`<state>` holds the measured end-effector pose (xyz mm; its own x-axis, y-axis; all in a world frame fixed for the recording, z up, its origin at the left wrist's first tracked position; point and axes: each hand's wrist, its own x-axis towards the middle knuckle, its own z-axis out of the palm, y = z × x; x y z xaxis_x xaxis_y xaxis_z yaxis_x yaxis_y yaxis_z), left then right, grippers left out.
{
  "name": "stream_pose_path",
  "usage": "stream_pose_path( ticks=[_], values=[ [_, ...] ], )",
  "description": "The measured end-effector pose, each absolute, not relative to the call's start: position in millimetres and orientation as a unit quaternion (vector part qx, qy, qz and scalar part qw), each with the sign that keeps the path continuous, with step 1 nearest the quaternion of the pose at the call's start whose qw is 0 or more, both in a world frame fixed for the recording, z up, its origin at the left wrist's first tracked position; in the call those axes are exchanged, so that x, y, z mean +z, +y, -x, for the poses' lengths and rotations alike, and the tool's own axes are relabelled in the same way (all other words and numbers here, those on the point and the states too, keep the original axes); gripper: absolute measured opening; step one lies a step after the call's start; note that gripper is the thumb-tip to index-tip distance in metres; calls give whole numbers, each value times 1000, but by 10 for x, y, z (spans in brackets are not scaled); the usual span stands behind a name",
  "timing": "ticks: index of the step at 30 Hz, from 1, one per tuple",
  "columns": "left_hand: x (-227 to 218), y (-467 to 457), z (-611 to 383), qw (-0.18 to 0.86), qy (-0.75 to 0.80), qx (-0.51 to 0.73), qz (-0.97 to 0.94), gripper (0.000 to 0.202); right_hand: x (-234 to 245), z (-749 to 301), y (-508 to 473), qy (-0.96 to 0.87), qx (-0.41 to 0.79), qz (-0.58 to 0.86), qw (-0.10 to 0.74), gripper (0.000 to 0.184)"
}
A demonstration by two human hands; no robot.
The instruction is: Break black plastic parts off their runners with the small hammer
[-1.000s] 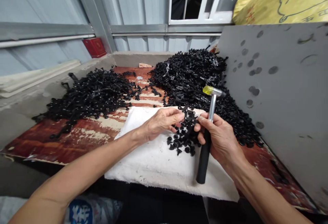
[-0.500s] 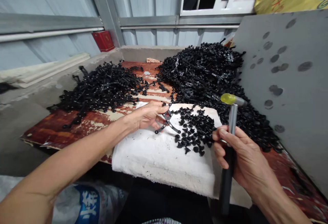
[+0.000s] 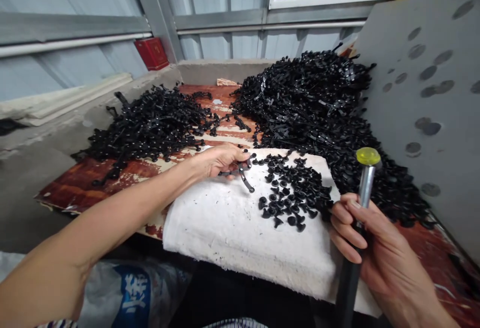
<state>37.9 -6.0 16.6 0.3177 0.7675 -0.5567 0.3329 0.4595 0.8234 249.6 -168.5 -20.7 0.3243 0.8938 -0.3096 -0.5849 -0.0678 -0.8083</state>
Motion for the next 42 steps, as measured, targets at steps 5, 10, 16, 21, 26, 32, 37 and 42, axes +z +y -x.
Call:
stream_pose_path(
  ticks=[5, 10, 16, 21, 26, 32, 37, 42],
  values=[
    [101, -59, -391, 615, 563, 202, -514, 26, -217, -2515, -1677, -175, 557, 475, 658, 40],
    [48, -83, -391, 559, 555, 243, -566, 26, -203, -2503, -1699, -176, 553, 480, 658, 34],
    [36, -95, -389, 577, 542, 207, -575, 30, -214, -2509, -1712, -165, 554, 480, 660, 34],
    [-13, -76, -383, 573, 528, 205, -592, 27, -215, -2521, -1725, -170, 558, 480, 655, 33],
    [-39, -72, -371, 568, 521, 209, -602, 27, -220, -2521, -1716, -173, 559, 480, 654, 33],
    [-41, -60, -373, 576, 525, 210, -590, 28, -229, -2525, -1716, -168, 558, 481, 655, 33],
    [-28, -55, -382, 573, 526, 191, -599, 27, -225, -2523, -1702, -170, 558, 486, 651, 33],
    [-17, -24, -375, 563, 528, 154, -617, 28, -221, -2462, -1713, -217, 537, 527, 622, 37]
  ],
)
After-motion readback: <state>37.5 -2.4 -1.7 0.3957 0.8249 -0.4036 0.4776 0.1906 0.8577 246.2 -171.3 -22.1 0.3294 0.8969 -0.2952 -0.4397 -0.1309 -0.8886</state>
